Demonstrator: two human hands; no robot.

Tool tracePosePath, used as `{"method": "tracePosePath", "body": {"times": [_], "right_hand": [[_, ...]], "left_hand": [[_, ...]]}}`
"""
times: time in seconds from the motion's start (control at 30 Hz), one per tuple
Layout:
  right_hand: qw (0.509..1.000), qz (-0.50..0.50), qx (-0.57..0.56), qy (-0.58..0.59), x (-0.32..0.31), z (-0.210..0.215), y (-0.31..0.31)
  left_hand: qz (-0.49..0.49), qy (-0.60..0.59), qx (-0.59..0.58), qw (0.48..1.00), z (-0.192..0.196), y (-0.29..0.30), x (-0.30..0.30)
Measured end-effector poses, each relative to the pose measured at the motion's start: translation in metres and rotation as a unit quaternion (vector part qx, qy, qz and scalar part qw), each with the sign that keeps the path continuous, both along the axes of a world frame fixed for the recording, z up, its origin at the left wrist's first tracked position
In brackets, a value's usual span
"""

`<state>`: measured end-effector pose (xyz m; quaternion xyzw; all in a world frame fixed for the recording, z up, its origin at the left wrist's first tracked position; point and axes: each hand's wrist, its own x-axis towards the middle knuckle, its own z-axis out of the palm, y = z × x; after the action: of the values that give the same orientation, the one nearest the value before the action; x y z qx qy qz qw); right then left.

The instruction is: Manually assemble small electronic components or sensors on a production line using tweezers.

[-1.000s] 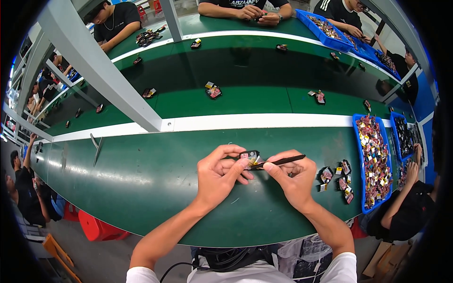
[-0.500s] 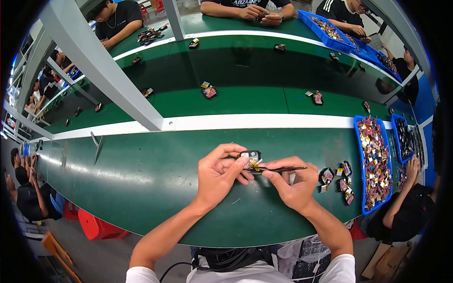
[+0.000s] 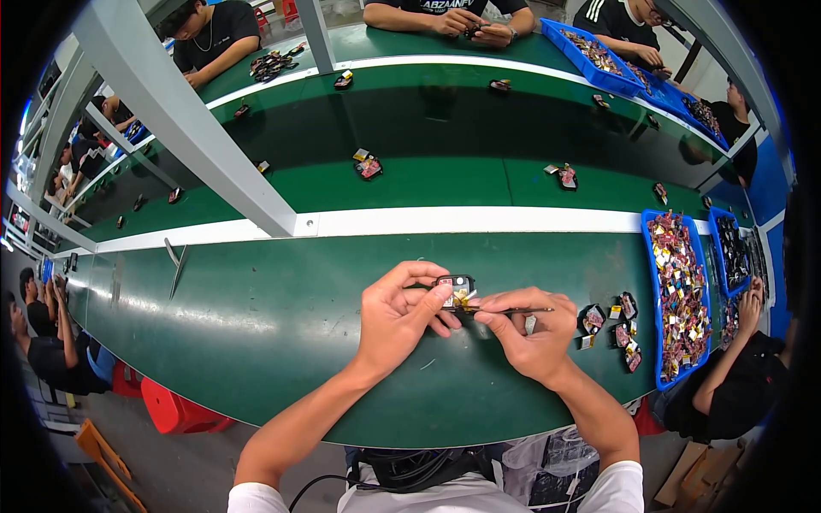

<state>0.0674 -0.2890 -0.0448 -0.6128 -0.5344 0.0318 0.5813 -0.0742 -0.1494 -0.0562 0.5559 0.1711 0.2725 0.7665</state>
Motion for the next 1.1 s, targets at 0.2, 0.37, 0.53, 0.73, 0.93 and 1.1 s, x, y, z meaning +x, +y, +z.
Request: {"method": "tracePosePath", "body": {"times": [0.2, 0.37, 0.53, 0.73, 0.93, 1.1], "right_hand": [[0.998, 0.005, 0.009, -0.058, 0.003, 0.0, -0.001], [0.997, -0.003, 0.013, -0.072, 0.0, 0.003, 0.001], [0.995, 0.007, 0.034, -0.093, 0.002, 0.002, 0.004], [0.989, -0.106, 0.095, 0.028, 0.019, 0.002, 0.001], [0.989, -0.109, 0.076, 0.058, 0.021, -0.002, 0.005], [0.991, -0.105, 0.062, 0.061, 0.018, -0.002, 0.004]], "left_hand": [[-0.014, 0.027, -0.004, 1.0, 0.0, 0.0, 0.002], [-0.011, 0.046, -0.004, 0.999, 0.001, -0.001, 0.004], [0.001, 0.065, -0.004, 0.998, -0.001, -0.001, 0.008], [0.055, 0.1, 0.056, 0.992, 0.01, 0.052, 0.076], [0.105, 0.252, 0.211, 0.939, 0.019, 0.113, 0.144], [0.371, 0.249, 0.432, 0.783, -0.004, 0.166, 0.079]]}}
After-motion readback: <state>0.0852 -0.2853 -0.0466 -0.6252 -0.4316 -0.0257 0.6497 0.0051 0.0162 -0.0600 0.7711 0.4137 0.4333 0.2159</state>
